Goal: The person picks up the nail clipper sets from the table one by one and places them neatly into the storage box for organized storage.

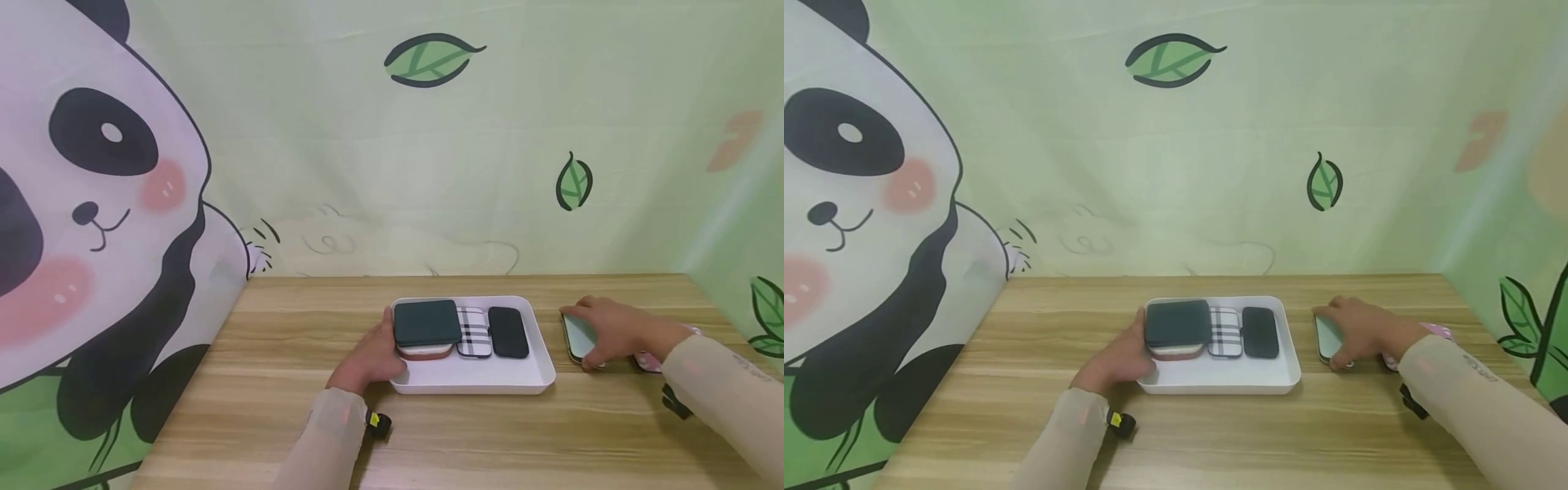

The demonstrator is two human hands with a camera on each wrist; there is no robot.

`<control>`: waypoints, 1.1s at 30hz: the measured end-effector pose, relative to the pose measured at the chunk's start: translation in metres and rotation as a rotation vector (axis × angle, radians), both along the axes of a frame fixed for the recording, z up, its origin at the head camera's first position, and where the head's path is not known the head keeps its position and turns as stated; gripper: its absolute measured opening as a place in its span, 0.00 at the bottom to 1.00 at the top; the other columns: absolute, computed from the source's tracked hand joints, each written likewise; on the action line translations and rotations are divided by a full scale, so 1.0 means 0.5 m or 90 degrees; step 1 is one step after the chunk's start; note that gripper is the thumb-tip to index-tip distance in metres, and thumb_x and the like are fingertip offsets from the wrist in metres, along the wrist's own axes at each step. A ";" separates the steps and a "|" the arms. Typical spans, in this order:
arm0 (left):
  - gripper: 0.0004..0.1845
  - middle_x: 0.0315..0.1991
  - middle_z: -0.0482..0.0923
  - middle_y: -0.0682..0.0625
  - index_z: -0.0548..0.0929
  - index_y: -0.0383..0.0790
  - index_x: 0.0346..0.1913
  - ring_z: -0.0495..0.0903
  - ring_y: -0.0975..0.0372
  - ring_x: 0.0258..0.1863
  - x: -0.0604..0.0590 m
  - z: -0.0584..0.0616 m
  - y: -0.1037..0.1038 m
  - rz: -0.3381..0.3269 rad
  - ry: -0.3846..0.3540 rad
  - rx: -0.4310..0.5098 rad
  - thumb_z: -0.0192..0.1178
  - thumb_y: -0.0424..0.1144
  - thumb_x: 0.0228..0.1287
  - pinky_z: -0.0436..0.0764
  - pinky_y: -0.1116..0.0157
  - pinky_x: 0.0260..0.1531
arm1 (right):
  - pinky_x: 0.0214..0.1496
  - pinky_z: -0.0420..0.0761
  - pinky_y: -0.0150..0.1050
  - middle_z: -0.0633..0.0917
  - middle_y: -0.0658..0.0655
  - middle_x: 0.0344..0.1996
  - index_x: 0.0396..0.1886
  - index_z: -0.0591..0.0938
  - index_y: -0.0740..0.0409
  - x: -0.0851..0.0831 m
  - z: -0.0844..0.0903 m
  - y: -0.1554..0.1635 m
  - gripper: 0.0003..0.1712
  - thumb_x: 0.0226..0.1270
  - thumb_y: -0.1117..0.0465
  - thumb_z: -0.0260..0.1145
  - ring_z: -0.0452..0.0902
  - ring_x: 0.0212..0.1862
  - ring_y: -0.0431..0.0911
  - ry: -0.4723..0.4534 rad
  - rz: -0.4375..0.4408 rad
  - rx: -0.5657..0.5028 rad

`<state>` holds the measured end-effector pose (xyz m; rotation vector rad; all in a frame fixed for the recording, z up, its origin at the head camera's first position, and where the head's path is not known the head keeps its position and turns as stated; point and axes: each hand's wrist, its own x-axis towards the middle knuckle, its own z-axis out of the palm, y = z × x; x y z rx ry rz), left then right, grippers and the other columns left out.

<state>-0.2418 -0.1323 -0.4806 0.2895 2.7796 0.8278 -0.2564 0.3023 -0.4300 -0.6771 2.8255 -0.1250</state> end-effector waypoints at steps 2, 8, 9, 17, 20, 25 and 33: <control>0.61 0.78 0.56 0.38 0.36 0.35 0.80 0.61 0.49 0.74 0.000 0.001 0.000 0.000 -0.001 0.000 0.63 0.38 0.46 0.61 0.53 0.73 | 0.50 0.77 0.58 0.74 0.70 0.60 0.70 0.72 0.58 -0.001 0.000 -0.003 0.58 0.37 0.41 0.81 0.73 0.53 0.59 0.003 0.007 -0.003; 0.61 0.79 0.52 0.42 0.34 0.39 0.81 0.56 0.52 0.77 0.000 0.002 0.002 0.001 -0.017 -0.007 0.63 0.39 0.48 0.57 0.55 0.75 | 0.51 0.76 0.57 0.74 0.70 0.60 0.70 0.71 0.58 0.001 -0.011 -0.006 0.60 0.35 0.39 0.83 0.73 0.55 0.60 -0.022 0.019 -0.014; 0.61 0.79 0.52 0.41 0.35 0.38 0.81 0.55 0.51 0.77 0.001 0.004 0.002 0.001 -0.015 -0.002 0.63 0.38 0.48 0.57 0.54 0.75 | 0.51 0.76 0.58 0.73 0.71 0.60 0.70 0.71 0.58 0.000 -0.013 -0.005 0.60 0.35 0.39 0.83 0.73 0.55 0.60 -0.024 0.021 -0.016; 0.60 0.79 0.52 0.40 0.36 0.36 0.80 0.55 0.50 0.77 0.004 0.008 -0.001 0.003 -0.009 -0.009 0.63 0.38 0.49 0.57 0.52 0.75 | 0.51 0.75 0.59 0.73 0.71 0.59 0.71 0.69 0.60 -0.004 -0.009 -0.012 0.62 0.35 0.42 0.84 0.72 0.55 0.62 -0.042 0.028 -0.023; 0.60 0.79 0.52 0.40 0.36 0.36 0.80 0.56 0.50 0.77 0.004 0.005 -0.002 0.002 -0.009 -0.007 0.62 0.39 0.49 0.57 0.53 0.75 | 0.50 0.76 0.59 0.72 0.71 0.59 0.72 0.68 0.60 -0.005 -0.007 -0.015 0.63 0.34 0.42 0.84 0.72 0.54 0.62 -0.057 0.020 -0.022; 0.60 0.79 0.53 0.40 0.36 0.37 0.80 0.57 0.50 0.77 0.007 0.004 -0.002 0.005 -0.012 -0.001 0.63 0.38 0.48 0.58 0.53 0.74 | 0.49 0.76 0.57 0.74 0.69 0.58 0.71 0.69 0.60 -0.006 -0.010 -0.014 0.64 0.32 0.40 0.85 0.72 0.53 0.61 -0.050 0.026 -0.022; 0.60 0.79 0.53 0.41 0.36 0.39 0.81 0.58 0.51 0.76 0.012 0.013 0.001 0.016 -0.019 0.002 0.64 0.39 0.50 0.59 0.53 0.74 | 0.52 0.75 0.57 0.74 0.68 0.57 0.70 0.69 0.60 -0.008 -0.014 -0.013 0.69 0.25 0.35 0.85 0.72 0.53 0.60 -0.044 0.037 -0.024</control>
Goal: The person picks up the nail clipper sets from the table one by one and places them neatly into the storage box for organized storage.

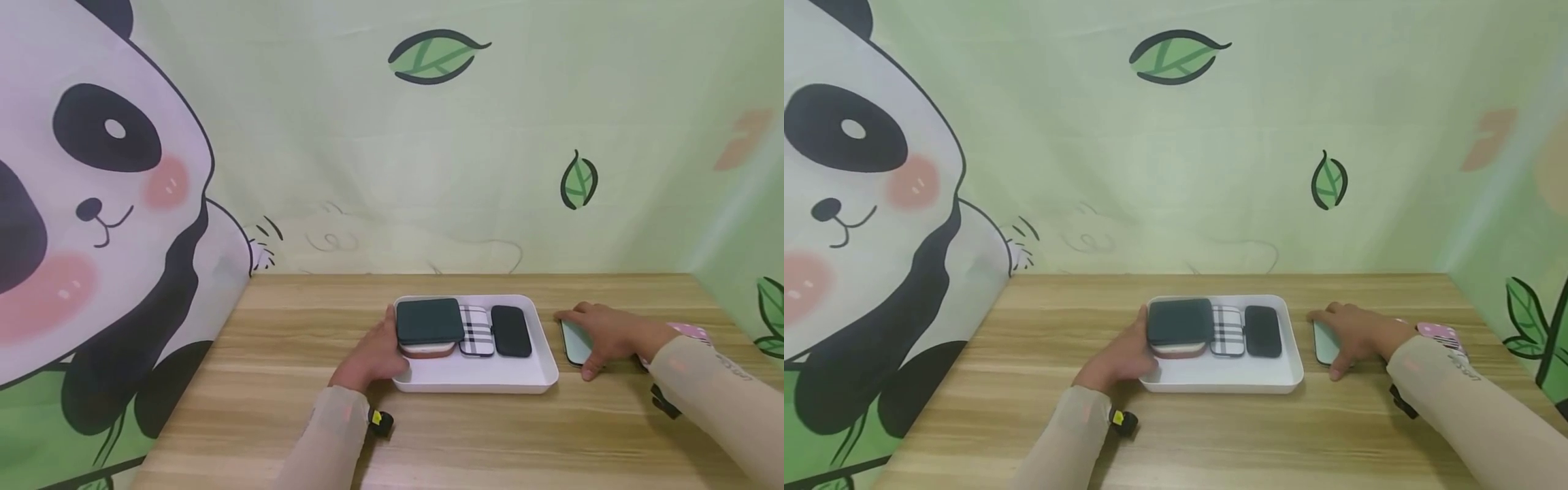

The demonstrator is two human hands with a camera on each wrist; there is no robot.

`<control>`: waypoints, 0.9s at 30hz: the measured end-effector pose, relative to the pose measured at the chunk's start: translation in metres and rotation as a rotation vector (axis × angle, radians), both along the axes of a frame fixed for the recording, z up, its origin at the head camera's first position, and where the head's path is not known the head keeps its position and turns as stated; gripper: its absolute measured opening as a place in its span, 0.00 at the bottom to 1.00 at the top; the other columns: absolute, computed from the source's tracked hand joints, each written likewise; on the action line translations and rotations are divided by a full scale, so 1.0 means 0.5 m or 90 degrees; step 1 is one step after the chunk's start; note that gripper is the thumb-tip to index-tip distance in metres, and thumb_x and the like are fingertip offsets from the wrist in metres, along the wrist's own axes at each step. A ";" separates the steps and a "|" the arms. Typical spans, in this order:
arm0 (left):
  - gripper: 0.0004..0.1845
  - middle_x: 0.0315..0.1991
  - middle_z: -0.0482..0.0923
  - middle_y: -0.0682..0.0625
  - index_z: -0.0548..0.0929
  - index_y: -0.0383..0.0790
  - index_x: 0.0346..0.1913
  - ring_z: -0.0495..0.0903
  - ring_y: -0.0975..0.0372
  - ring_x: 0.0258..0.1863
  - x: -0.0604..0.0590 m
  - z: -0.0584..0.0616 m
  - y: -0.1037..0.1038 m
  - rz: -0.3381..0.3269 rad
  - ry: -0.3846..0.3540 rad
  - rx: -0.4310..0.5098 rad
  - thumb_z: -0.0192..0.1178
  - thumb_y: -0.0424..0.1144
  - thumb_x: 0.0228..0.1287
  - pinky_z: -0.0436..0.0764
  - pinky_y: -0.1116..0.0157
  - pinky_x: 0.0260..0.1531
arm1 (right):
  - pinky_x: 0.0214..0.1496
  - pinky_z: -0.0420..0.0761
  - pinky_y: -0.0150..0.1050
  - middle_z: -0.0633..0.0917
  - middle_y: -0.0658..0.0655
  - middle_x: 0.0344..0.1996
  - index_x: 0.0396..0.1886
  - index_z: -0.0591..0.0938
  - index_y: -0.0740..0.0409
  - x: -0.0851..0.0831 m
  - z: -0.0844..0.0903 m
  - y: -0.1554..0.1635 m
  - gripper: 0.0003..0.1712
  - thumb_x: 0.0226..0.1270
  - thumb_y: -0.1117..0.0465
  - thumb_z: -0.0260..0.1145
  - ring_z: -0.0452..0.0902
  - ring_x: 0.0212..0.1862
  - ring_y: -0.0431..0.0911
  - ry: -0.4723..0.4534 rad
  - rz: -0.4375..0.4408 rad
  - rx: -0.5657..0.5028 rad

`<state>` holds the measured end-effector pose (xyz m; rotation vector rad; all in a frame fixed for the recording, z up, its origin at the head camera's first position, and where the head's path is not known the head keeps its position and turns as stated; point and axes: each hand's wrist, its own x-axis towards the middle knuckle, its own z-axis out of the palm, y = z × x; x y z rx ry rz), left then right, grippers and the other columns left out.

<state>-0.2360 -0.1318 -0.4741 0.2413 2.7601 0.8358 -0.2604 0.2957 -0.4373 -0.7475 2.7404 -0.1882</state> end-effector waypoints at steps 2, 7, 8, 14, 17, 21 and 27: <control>0.60 0.79 0.53 0.42 0.37 0.39 0.81 0.58 0.51 0.76 -0.001 0.001 0.001 -0.002 0.004 -0.001 0.64 0.39 0.50 0.59 0.53 0.74 | 0.52 0.75 0.58 0.74 0.70 0.57 0.70 0.69 0.61 0.001 0.002 0.000 0.69 0.25 0.35 0.85 0.73 0.53 0.62 -0.006 0.000 0.000; 0.61 0.79 0.53 0.41 0.36 0.39 0.81 0.59 0.50 0.76 -0.004 -0.001 0.000 -0.004 0.007 0.002 0.65 0.39 0.49 0.59 0.52 0.74 | 0.55 0.74 0.63 0.73 0.72 0.60 0.72 0.67 0.61 0.005 0.008 -0.002 0.71 0.25 0.34 0.84 0.73 0.56 0.64 -0.026 -0.016 0.003; 0.61 0.79 0.54 0.41 0.36 0.39 0.81 0.58 0.50 0.76 -0.004 -0.001 -0.001 -0.003 0.006 0.002 0.65 0.39 0.49 0.59 0.52 0.74 | 0.55 0.74 0.63 0.73 0.72 0.60 0.72 0.67 0.61 0.005 0.008 -0.002 0.71 0.25 0.34 0.84 0.73 0.55 0.64 -0.025 -0.017 0.004; 0.61 0.79 0.54 0.40 0.36 0.39 0.81 0.57 0.49 0.76 -0.004 0.001 -0.004 -0.006 0.006 -0.008 0.64 0.40 0.49 0.59 0.52 0.74 | 0.54 0.74 0.62 0.73 0.72 0.61 0.72 0.67 0.60 0.005 0.004 -0.001 0.71 0.26 0.34 0.84 0.74 0.55 0.63 -0.025 -0.024 0.002; 0.60 0.79 0.54 0.40 0.36 0.38 0.81 0.56 0.49 0.77 -0.003 0.002 -0.003 -0.009 0.004 -0.008 0.64 0.40 0.50 0.58 0.53 0.74 | 0.55 0.74 0.63 0.72 0.73 0.61 0.72 0.67 0.60 0.007 0.000 0.001 0.70 0.27 0.34 0.84 0.73 0.56 0.64 -0.024 -0.023 -0.004; 0.61 0.79 0.53 0.40 0.36 0.38 0.81 0.56 0.49 0.77 -0.002 0.003 -0.001 -0.009 0.001 -0.007 0.64 0.40 0.49 0.57 0.53 0.74 | 0.54 0.75 0.60 0.74 0.71 0.59 0.72 0.67 0.61 0.005 -0.003 0.002 0.69 0.28 0.35 0.84 0.73 0.55 0.63 -0.009 -0.012 -0.002; 0.60 0.79 0.53 0.40 0.36 0.38 0.81 0.56 0.49 0.77 -0.001 0.002 0.000 -0.003 -0.005 0.002 0.64 0.39 0.49 0.58 0.52 0.74 | 0.51 0.76 0.56 0.74 0.69 0.57 0.71 0.69 0.60 0.000 -0.002 0.002 0.66 0.30 0.36 0.85 0.74 0.51 0.59 0.000 -0.001 0.011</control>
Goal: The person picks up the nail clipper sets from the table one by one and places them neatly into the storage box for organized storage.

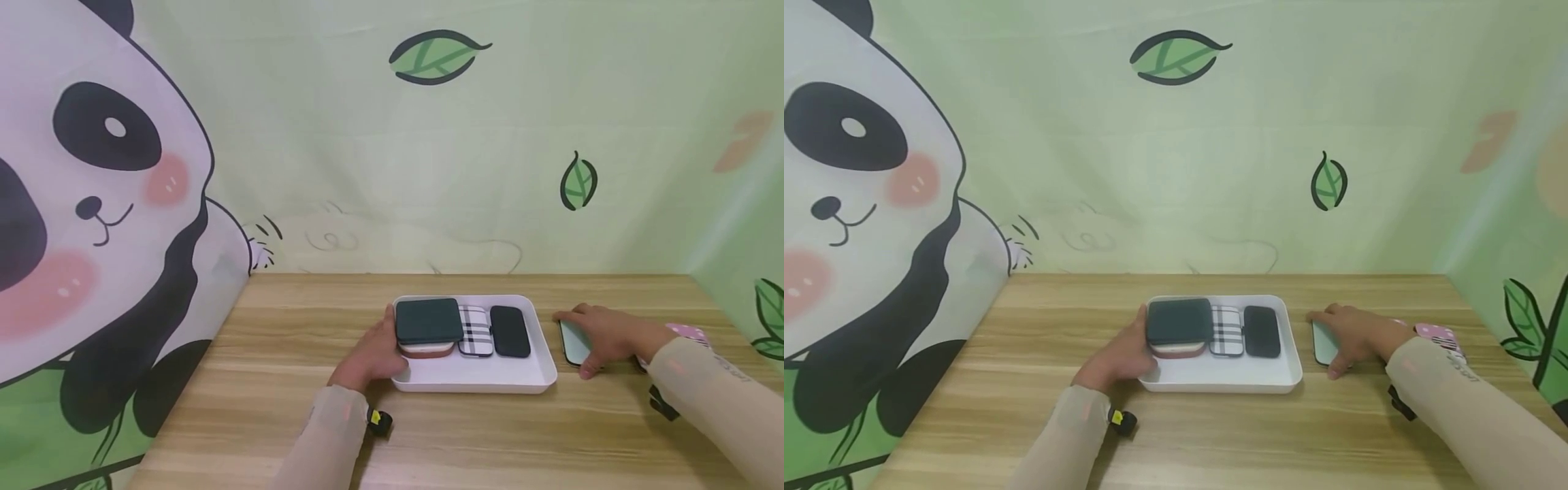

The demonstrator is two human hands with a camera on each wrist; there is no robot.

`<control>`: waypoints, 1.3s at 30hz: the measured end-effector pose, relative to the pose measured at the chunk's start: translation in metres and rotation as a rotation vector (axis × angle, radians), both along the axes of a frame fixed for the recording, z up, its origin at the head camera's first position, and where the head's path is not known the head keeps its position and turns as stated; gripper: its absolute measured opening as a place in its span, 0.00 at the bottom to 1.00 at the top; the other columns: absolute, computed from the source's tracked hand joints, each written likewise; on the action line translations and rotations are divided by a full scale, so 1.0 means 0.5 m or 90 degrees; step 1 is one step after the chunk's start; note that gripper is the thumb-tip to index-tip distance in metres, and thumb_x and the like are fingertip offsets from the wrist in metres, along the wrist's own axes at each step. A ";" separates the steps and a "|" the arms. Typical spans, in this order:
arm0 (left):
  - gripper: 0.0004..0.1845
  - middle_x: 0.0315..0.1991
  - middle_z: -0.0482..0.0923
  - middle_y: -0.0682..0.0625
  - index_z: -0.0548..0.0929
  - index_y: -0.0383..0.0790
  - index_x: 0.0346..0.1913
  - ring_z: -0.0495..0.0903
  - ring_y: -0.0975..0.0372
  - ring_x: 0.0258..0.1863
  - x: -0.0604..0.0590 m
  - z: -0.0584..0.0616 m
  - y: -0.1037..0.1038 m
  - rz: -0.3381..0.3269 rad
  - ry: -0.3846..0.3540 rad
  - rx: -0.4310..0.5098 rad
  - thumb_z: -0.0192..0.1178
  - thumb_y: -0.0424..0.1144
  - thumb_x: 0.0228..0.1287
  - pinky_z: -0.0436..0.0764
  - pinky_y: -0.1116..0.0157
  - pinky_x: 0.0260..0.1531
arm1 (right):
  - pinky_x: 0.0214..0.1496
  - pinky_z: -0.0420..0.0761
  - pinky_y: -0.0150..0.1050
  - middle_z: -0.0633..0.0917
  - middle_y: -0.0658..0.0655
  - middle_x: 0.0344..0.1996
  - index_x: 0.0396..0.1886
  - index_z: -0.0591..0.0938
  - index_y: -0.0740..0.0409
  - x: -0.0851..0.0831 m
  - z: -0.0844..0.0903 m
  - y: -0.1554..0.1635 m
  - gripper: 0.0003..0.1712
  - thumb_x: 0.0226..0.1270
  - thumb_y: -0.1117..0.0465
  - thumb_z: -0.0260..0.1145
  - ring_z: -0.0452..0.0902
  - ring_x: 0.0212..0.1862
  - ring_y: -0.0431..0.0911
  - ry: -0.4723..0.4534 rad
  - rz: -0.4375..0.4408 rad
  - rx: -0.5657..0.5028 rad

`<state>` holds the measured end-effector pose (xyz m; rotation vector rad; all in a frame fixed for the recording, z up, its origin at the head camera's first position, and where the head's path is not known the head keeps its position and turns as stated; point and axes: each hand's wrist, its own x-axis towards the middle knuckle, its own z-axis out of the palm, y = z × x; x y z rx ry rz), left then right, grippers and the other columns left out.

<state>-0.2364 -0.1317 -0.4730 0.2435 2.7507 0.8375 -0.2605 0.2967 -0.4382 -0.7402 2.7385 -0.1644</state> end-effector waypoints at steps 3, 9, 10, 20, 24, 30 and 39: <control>0.60 0.79 0.54 0.40 0.37 0.39 0.81 0.56 0.49 0.77 0.000 -0.001 -0.001 0.001 0.001 0.001 0.64 0.39 0.50 0.58 0.52 0.74 | 0.50 0.77 0.55 0.75 0.68 0.56 0.70 0.70 0.59 -0.002 0.002 -0.002 0.64 0.31 0.37 0.85 0.74 0.50 0.57 0.002 0.002 0.005; 0.60 0.79 0.52 0.41 0.37 0.41 0.81 0.56 0.50 0.77 0.002 0.000 -0.001 0.008 -0.007 0.003 0.64 0.40 0.51 0.57 0.52 0.74 | 0.47 0.77 0.52 0.76 0.66 0.56 0.70 0.72 0.55 -0.006 0.007 -0.012 0.61 0.33 0.39 0.84 0.74 0.48 0.55 0.004 -0.003 0.019; 0.60 0.79 0.53 0.41 0.37 0.40 0.81 0.56 0.50 0.77 0.002 0.000 -0.001 0.007 -0.005 0.002 0.64 0.40 0.50 0.57 0.52 0.74 | 0.47 0.77 0.52 0.76 0.66 0.56 0.70 0.72 0.55 -0.006 0.009 -0.014 0.60 0.32 0.39 0.84 0.74 0.49 0.55 0.010 -0.002 0.022; 0.60 0.78 0.55 0.38 0.38 0.37 0.81 0.60 0.49 0.75 0.003 0.006 -0.001 -0.003 0.011 -0.002 0.64 0.39 0.48 0.60 0.53 0.73 | 0.47 0.79 0.53 0.75 0.68 0.59 0.71 0.71 0.55 -0.017 0.037 -0.035 0.62 0.33 0.38 0.83 0.74 0.51 0.57 0.088 -0.009 0.019; 0.60 0.78 0.55 0.39 0.38 0.38 0.81 0.59 0.49 0.75 0.002 0.005 -0.001 -0.001 0.007 -0.002 0.64 0.38 0.48 0.60 0.53 0.73 | 0.46 0.79 0.52 0.74 0.68 0.61 0.72 0.70 0.54 -0.020 0.048 -0.043 0.62 0.34 0.37 0.82 0.73 0.52 0.57 0.095 -0.012 0.007; 0.61 0.78 0.56 0.39 0.37 0.39 0.81 0.61 0.49 0.74 -0.001 -0.001 -0.001 0.002 0.005 -0.002 0.65 0.39 0.48 0.61 0.52 0.73 | 0.47 0.78 0.50 0.75 0.67 0.60 0.72 0.70 0.54 -0.018 0.072 -0.071 0.61 0.37 0.36 0.81 0.74 0.52 0.56 0.111 0.000 -0.012; 0.61 0.78 0.55 0.39 0.37 0.39 0.81 0.63 0.50 0.73 -0.002 -0.005 0.000 0.000 0.012 -0.002 0.65 0.39 0.48 0.62 0.52 0.72 | 0.59 0.75 0.59 0.75 0.66 0.61 0.74 0.68 0.51 -0.018 0.082 -0.132 0.59 0.43 0.35 0.79 0.73 0.58 0.59 0.102 0.017 -0.009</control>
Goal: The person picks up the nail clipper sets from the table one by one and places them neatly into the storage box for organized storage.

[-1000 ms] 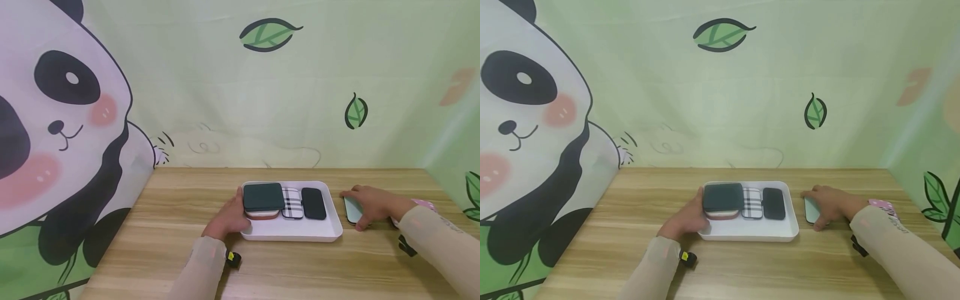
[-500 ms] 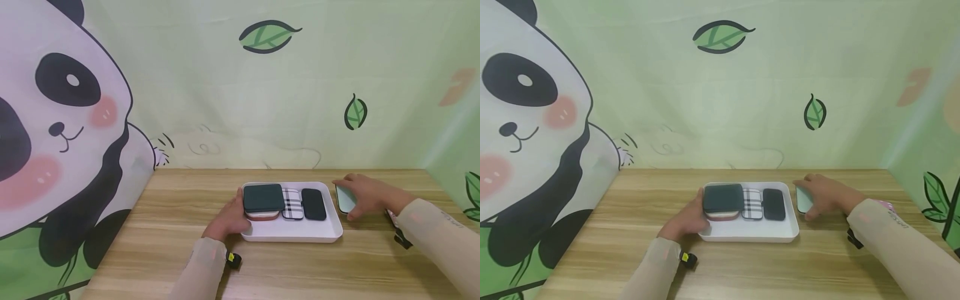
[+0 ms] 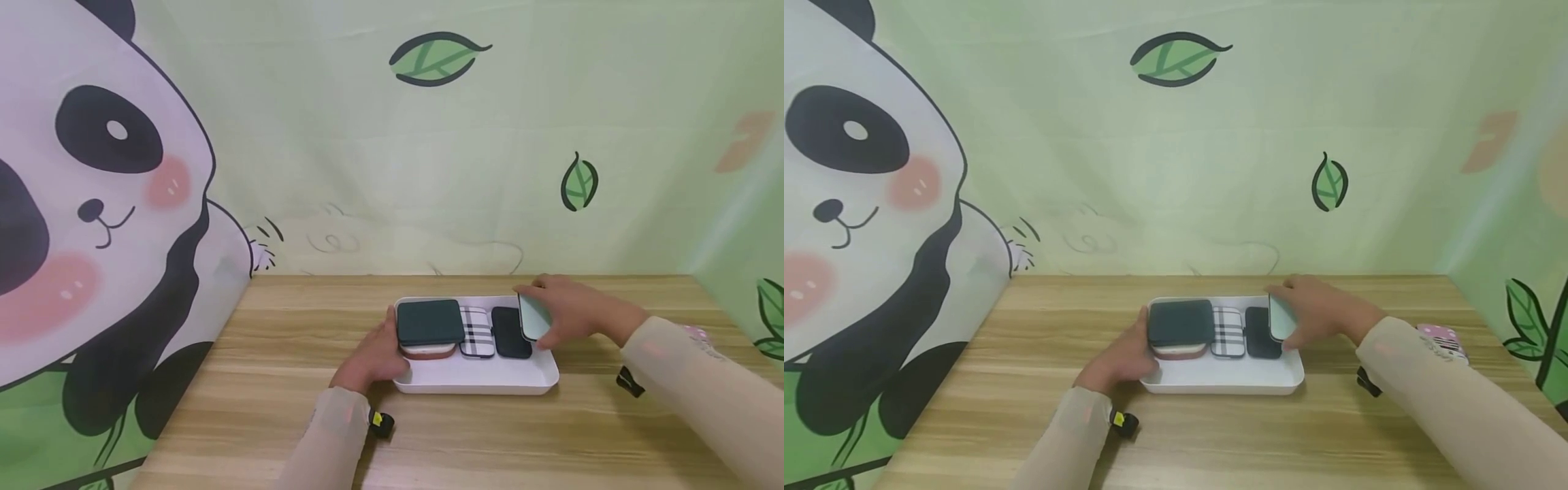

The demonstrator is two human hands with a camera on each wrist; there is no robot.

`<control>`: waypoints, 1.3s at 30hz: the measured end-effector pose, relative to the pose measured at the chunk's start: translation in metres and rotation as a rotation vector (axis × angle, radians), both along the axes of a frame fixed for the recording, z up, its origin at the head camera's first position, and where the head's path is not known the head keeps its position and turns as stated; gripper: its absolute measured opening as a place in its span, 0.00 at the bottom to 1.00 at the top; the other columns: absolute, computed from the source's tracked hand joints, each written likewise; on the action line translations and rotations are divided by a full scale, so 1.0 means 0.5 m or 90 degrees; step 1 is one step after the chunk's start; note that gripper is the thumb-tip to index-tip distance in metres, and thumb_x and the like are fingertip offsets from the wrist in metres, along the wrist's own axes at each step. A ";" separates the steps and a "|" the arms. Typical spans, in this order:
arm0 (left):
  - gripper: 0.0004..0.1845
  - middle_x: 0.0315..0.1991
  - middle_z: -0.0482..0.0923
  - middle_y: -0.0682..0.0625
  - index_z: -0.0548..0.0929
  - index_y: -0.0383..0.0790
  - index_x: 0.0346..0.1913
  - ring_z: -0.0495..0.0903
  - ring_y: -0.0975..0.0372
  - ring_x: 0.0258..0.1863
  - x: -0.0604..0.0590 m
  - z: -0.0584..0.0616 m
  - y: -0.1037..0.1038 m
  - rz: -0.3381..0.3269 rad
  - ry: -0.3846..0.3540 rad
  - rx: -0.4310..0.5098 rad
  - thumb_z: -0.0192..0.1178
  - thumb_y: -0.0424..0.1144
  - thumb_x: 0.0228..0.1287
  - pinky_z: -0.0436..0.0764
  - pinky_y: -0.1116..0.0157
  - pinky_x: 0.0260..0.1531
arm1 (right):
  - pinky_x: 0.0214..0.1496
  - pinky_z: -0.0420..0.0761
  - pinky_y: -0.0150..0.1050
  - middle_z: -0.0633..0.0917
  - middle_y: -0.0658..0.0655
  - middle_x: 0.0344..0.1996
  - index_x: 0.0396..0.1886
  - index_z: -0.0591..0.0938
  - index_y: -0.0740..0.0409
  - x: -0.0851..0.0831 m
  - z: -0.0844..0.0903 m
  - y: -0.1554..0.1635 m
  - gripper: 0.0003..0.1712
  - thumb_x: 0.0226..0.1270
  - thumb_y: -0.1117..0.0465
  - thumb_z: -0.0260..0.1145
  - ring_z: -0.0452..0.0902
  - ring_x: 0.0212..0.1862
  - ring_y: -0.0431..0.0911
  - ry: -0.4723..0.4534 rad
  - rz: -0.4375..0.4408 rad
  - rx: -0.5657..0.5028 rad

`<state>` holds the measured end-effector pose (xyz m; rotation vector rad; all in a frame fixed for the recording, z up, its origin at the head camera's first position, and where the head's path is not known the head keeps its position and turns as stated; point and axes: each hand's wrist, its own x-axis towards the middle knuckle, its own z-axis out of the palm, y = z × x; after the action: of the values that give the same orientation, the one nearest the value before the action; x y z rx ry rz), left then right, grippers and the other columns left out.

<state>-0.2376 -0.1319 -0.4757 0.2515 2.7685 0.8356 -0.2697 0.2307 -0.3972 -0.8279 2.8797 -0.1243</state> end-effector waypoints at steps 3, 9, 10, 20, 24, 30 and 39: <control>0.61 0.78 0.55 0.40 0.37 0.39 0.81 0.61 0.50 0.74 0.001 0.000 -0.001 0.001 0.000 -0.003 0.65 0.40 0.49 0.61 0.52 0.73 | 0.61 0.74 0.60 0.74 0.65 0.63 0.75 0.67 0.49 -0.007 -0.007 -0.020 0.59 0.43 0.35 0.79 0.71 0.60 0.59 -0.013 0.003 0.002; 0.61 0.78 0.55 0.40 0.37 0.39 0.81 0.60 0.50 0.75 0.001 0.001 -0.002 -0.002 0.002 -0.002 0.65 0.40 0.49 0.61 0.52 0.73 | 0.61 0.74 0.58 0.73 0.62 0.63 0.77 0.65 0.47 -0.019 -0.027 -0.052 0.61 0.43 0.31 0.77 0.70 0.59 0.56 -0.024 0.026 0.021; 0.61 0.78 0.55 0.40 0.37 0.38 0.81 0.60 0.50 0.75 0.001 0.002 -0.002 -0.002 0.001 0.000 0.65 0.40 0.49 0.61 0.53 0.73 | 0.60 0.75 0.58 0.73 0.62 0.62 0.77 0.65 0.47 -0.020 -0.029 -0.057 0.61 0.43 0.31 0.77 0.70 0.58 0.55 -0.024 0.031 0.021; 0.60 0.79 0.54 0.41 0.37 0.40 0.81 0.58 0.50 0.76 -0.002 0.000 -0.005 -0.001 -0.008 -0.001 0.65 0.40 0.50 0.59 0.53 0.74 | 0.63 0.73 0.59 0.70 0.65 0.65 0.78 0.62 0.48 -0.013 -0.031 -0.115 0.61 0.45 0.35 0.78 0.69 0.62 0.58 -0.063 0.040 0.016; 0.61 0.79 0.53 0.41 0.36 0.40 0.81 0.57 0.50 0.76 0.000 0.001 -0.006 -0.002 -0.011 0.005 0.65 0.40 0.49 0.58 0.53 0.74 | 0.64 0.72 0.59 0.68 0.65 0.67 0.79 0.60 0.48 -0.009 -0.036 -0.130 0.63 0.46 0.35 0.78 0.67 0.63 0.57 -0.087 0.028 0.016; 0.62 0.79 0.53 0.42 0.36 0.40 0.81 0.57 0.51 0.76 0.000 0.000 -0.005 0.000 -0.007 0.005 0.65 0.40 0.48 0.58 0.53 0.74 | 0.66 0.72 0.58 0.69 0.63 0.68 0.77 0.61 0.53 -0.009 -0.043 -0.147 0.62 0.47 0.33 0.77 0.68 0.64 0.56 -0.084 0.019 0.011; 0.61 0.79 0.53 0.42 0.36 0.38 0.81 0.58 0.52 0.76 0.000 -0.002 -0.005 -0.006 0.000 0.000 0.65 0.40 0.49 0.59 0.53 0.74 | 0.65 0.72 0.57 0.72 0.63 0.67 0.74 0.65 0.57 -0.020 -0.066 -0.158 0.61 0.45 0.31 0.76 0.69 0.64 0.56 -0.050 0.051 0.016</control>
<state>-0.2376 -0.1342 -0.4766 0.2652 2.7657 0.8324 -0.2797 0.1518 -0.4302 -0.9101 2.7649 -0.1096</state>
